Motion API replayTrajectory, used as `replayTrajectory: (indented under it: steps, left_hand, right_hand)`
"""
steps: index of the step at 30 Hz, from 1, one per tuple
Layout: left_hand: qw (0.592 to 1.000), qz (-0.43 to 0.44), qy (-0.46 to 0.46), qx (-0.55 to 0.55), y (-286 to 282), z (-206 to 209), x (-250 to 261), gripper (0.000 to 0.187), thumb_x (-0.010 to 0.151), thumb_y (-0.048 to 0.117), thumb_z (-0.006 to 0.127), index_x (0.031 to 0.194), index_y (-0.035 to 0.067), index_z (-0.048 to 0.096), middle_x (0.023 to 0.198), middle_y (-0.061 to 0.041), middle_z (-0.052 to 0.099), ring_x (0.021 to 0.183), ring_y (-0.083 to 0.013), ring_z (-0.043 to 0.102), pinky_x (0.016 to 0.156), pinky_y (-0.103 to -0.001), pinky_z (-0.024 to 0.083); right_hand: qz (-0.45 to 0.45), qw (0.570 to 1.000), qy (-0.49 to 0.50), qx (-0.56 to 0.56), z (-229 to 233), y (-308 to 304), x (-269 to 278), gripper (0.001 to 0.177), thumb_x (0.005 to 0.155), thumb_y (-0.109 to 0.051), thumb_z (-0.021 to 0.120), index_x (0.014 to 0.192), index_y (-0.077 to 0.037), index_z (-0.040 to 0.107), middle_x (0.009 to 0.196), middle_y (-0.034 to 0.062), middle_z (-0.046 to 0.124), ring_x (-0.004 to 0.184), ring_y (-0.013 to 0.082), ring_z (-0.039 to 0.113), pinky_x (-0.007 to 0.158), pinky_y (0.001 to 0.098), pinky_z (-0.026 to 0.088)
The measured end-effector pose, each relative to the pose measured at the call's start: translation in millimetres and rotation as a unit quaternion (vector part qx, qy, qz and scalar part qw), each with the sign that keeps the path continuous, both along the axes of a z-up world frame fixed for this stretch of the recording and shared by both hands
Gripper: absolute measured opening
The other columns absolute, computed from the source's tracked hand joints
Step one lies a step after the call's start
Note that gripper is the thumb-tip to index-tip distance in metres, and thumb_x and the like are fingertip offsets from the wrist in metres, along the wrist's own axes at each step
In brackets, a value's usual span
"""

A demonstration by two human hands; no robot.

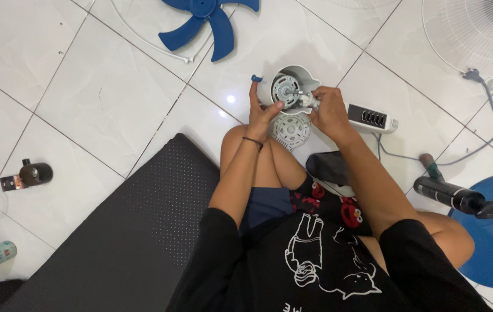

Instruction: The person assembles an electric fan by attaching the motor housing to the control base, then securing the rear grille with a screwdriver. The person uses a screwdriver to tighten the central screw on the rear grille.

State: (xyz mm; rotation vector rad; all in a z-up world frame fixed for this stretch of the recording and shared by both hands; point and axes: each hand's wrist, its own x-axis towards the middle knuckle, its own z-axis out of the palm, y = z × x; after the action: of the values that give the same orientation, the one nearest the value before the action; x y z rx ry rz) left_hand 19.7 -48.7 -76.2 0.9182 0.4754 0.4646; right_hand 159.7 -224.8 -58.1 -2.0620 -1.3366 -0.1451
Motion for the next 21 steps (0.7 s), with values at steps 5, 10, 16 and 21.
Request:
replayTrajectory:
  steps: [5,10,16,21]
  left_hand:
    - [0.996,0.011,0.08,-0.024,3.2,3.1,4.5,0.111,0.077,0.026,0.085,0.162,0.015,0.016,0.14,-0.018,0.053,0.117,-0.0268,0.061,0.09,-0.037,0.057]
    - [0.996,0.003,0.093,-0.019,1.6,6.1,2.5,0.111,0.077,0.028,0.086,0.164,0.019,0.017,0.138,-0.019,0.056,0.112,-0.0261,0.063,0.087,-0.037,0.056]
    - [0.994,-0.001,0.102,-0.026,-1.8,13.8,1.4,0.11,0.077,0.026,0.084,0.164,0.021,0.016,0.14,-0.015,0.054,0.114,-0.0235,0.062,0.088,-0.037,0.057]
    - [0.999,0.015,0.038,-0.035,-0.3,28.2,3.8,0.114,0.076,0.02,0.086,0.166,0.017,0.017,0.14,-0.022,0.054,0.115,-0.0298,0.059,0.091,-0.039,0.053]
  right_hand:
    - [-0.007,0.997,0.08,0.012,2.3,0.5,0.2,0.067,0.075,-0.005,0.091,0.124,0.005,0.046,0.121,0.0215,0.055,0.11,0.0364,0.059,0.094,0.0389,0.053]
    - [-0.055,0.986,0.056,0.147,1.7,-28.7,-34.5,0.061,0.085,0.001,0.083,0.125,-0.003,0.037,0.134,0.0182,0.054,0.119,0.0347,0.057,0.104,0.0398,0.046]
    - [-0.214,0.977,-0.005,0.02,9.2,-61.4,-62.2,0.077,0.077,-0.01,0.085,0.139,0.0,0.041,0.145,0.0278,0.042,0.134,0.0479,0.04,0.111,0.0588,0.029]
    - [-0.17,0.973,-0.045,-0.148,23.6,-60.4,-15.3,0.091,0.071,-0.023,0.09,0.149,-0.003,0.047,0.147,0.0224,0.048,0.137,0.0466,0.04,0.112,0.0684,0.02]
